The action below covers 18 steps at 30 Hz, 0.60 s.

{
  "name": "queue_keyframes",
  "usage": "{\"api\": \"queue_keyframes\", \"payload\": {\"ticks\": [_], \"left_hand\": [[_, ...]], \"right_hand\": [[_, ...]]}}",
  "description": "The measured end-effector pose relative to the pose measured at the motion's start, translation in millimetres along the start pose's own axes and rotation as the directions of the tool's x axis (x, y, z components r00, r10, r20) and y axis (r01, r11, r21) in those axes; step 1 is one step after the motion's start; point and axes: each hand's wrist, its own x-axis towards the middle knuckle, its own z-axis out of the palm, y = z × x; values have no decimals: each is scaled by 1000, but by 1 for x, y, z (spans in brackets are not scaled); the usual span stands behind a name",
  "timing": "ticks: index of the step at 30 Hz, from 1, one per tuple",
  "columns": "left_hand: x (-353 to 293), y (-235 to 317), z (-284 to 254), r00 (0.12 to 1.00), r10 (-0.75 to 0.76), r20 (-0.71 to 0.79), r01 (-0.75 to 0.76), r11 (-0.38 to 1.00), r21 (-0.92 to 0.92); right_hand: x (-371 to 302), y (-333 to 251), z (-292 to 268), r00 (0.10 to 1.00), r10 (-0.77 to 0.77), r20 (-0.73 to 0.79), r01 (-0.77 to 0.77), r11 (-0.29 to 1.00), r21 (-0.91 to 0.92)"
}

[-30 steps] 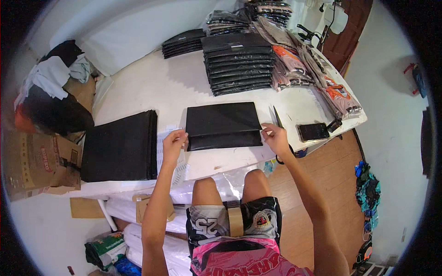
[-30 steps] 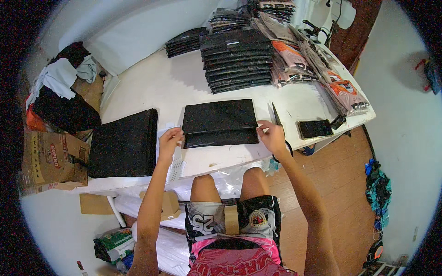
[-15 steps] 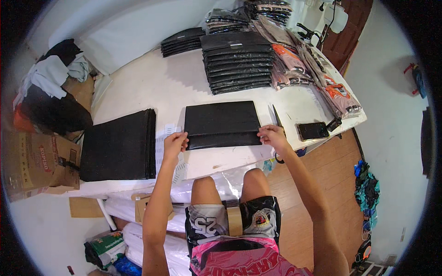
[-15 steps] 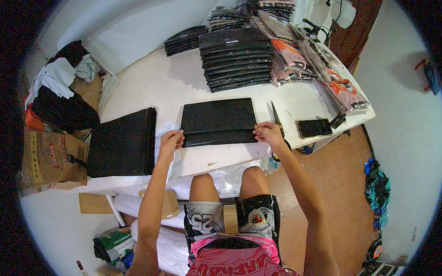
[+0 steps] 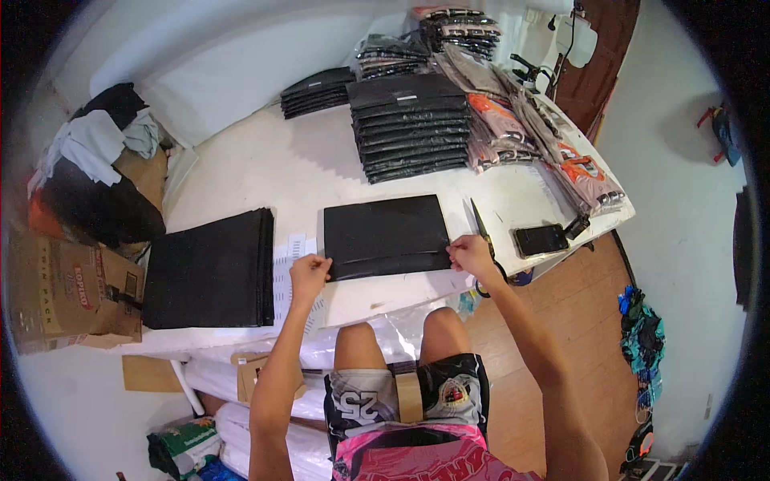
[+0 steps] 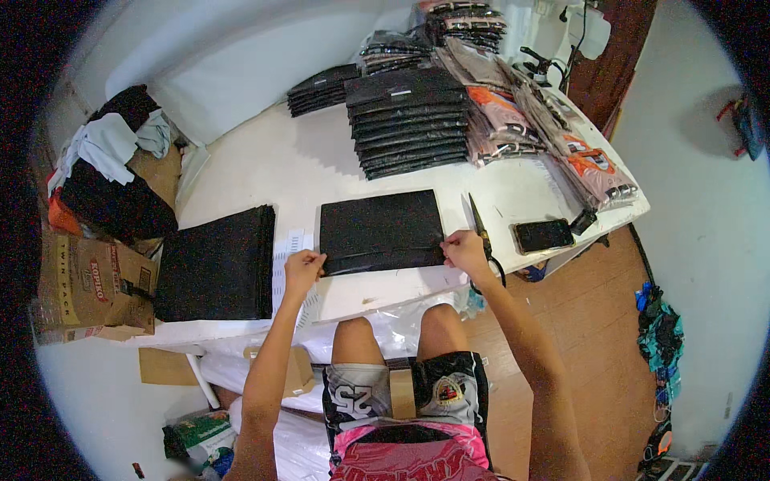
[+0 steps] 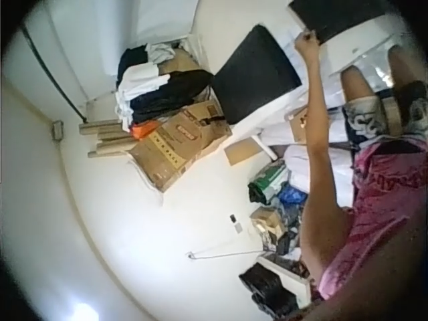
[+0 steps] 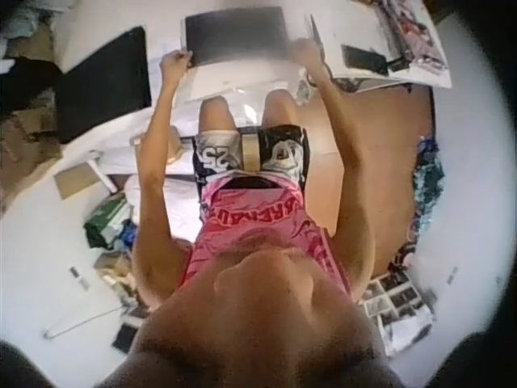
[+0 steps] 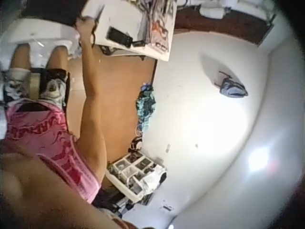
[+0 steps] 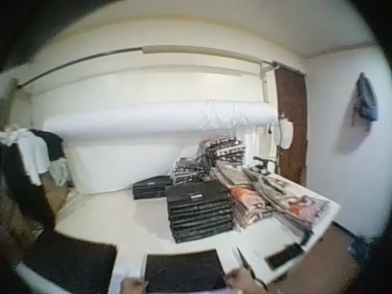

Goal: The recorder is placing folded shirts into black shipping bags and applying adhesive labels.

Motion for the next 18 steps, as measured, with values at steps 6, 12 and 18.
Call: {"api": "queue_keyframes", "payload": {"ticks": [6, 12, 18], "left_hand": [[-12, -1, -5, 996, -30, 80, 26, 998, 51], [7, 25, -33, 894, 431, -126, -370, 866, 338], [46, 92, 21, 754, 656, -44, -608, 721, 333]], "right_hand": [[2, 0, -5, 999, -13, -32, 9, 991, -133], [-15, -58, 4, 897, -381, -223, 220, 824, -523], [29, -90, 43, 712, -701, -52, 555, 606, -570]]}}
